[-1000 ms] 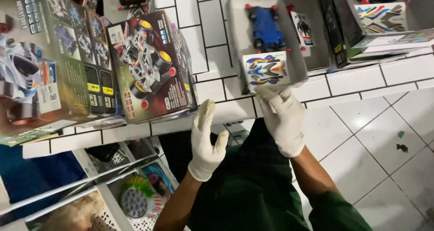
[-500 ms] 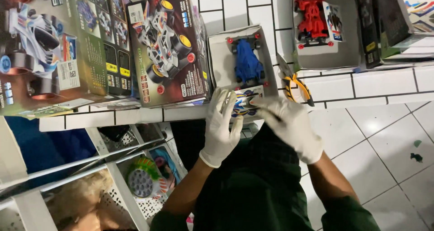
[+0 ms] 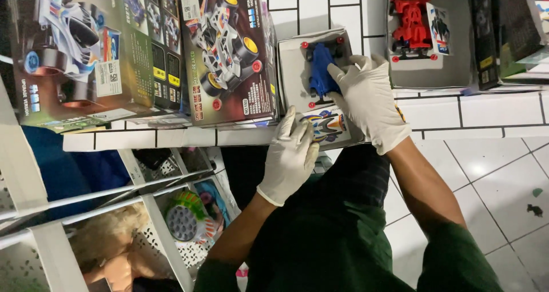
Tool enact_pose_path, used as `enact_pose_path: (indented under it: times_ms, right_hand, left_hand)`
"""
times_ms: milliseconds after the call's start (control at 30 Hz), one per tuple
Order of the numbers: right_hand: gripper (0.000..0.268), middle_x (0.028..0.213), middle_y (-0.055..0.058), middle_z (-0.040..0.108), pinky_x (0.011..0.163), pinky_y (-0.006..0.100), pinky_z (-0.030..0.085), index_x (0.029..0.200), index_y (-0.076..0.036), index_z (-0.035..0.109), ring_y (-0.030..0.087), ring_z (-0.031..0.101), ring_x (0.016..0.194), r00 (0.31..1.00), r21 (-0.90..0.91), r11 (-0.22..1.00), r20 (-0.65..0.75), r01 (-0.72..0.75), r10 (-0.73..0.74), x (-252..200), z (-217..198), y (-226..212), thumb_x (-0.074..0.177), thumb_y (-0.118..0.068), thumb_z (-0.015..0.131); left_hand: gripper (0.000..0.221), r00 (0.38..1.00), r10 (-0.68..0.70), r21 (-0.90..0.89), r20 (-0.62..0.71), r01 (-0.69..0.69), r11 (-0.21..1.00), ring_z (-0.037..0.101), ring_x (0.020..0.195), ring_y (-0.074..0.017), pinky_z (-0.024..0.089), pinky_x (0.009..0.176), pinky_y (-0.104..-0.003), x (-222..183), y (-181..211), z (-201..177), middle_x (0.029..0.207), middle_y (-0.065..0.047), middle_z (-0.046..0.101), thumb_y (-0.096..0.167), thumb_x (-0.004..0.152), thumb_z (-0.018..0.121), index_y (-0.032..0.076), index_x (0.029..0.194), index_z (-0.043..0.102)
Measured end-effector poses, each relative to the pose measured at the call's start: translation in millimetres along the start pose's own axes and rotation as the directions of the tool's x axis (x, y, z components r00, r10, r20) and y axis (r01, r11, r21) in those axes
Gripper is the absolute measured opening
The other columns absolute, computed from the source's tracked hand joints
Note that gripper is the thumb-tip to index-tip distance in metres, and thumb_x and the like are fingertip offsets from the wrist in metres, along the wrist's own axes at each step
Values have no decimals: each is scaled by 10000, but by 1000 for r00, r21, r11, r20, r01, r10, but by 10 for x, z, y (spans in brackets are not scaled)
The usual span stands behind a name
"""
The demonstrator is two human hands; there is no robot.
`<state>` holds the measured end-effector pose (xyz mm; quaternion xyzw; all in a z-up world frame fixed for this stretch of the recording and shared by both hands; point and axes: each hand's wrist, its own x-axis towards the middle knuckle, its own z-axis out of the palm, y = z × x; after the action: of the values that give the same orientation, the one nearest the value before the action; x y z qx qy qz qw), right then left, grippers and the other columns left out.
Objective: Assembling a plastic model toy car by detaching components from a sprue and fitting them together.
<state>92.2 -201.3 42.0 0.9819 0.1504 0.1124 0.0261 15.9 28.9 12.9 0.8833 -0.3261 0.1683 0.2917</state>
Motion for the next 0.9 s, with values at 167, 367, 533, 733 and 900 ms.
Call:
enact_pose_path:
  times_ms: [167, 367, 533, 733, 900]
  right_hand:
    - [571, 1050, 36, 755, 1158, 443, 325, 1475, -200, 606, 194, 675, 1167, 995, 2, 1000, -103, 9, -8, -74, -340, -61, 960, -428, 706]
    - [468, 1237, 137, 712, 1008, 488, 520, 1321, -138, 692, 382, 654, 1191, 960, 733, 662, -43, -158, 276, -321, -898, -276, 887, -187, 860]
    - [499, 1271, 120, 703, 996, 463, 549, 1290, -116, 700, 365, 671, 1188, 948, 792, 603, -111, -98, 299, -423, -924, -519, 830, -82, 888]
    - [598, 1319, 138, 616, 979, 543, 546, 1357, -158, 663, 417, 630, 1214, 940, 752, 657, -184, -53, 286, -479, -819, -526, 806, -91, 885]
    - [355, 1189, 107, 615, 915, 491, 549, 1233, -133, 677, 391, 661, 1106, 901, 741, 656, -179, -141, 396, -649, -680, -365, 921, -154, 845]
  left_hand:
    - [467, 999, -3, 53, 50, 1, 999, 388, 1448, -458, 341, 1177, -528, 193, 209, -367, 1255, -271, 682, 304, 955, 599, -69, 1226, 673]
    - [342, 942, -129, -398, -310, -6, 917, 492, 1363, -448, 411, 1186, -558, 209, 322, -372, 1362, -186, 576, 41, 947, 534, 7, 1260, 669]
    - [563, 757, -541, -910, 367, 412, -41, 462, 1381, -430, 501, 1057, -552, 655, 219, -266, 1515, -290, 396, 337, 1062, 511, 37, 1518, 376]
    - [495, 696, -662, -801, 276, 547, 242, 612, 1263, -265, 403, 1115, -527, 846, 300, -159, 1278, -86, 641, 229, 970, 684, 242, 1440, 531]
    - [494, 745, -654, -901, 132, 365, 234, 512, 1196, -256, 403, 1117, -542, 892, 302, -141, 1222, -129, 533, 123, 991, 679, 116, 1446, 489]
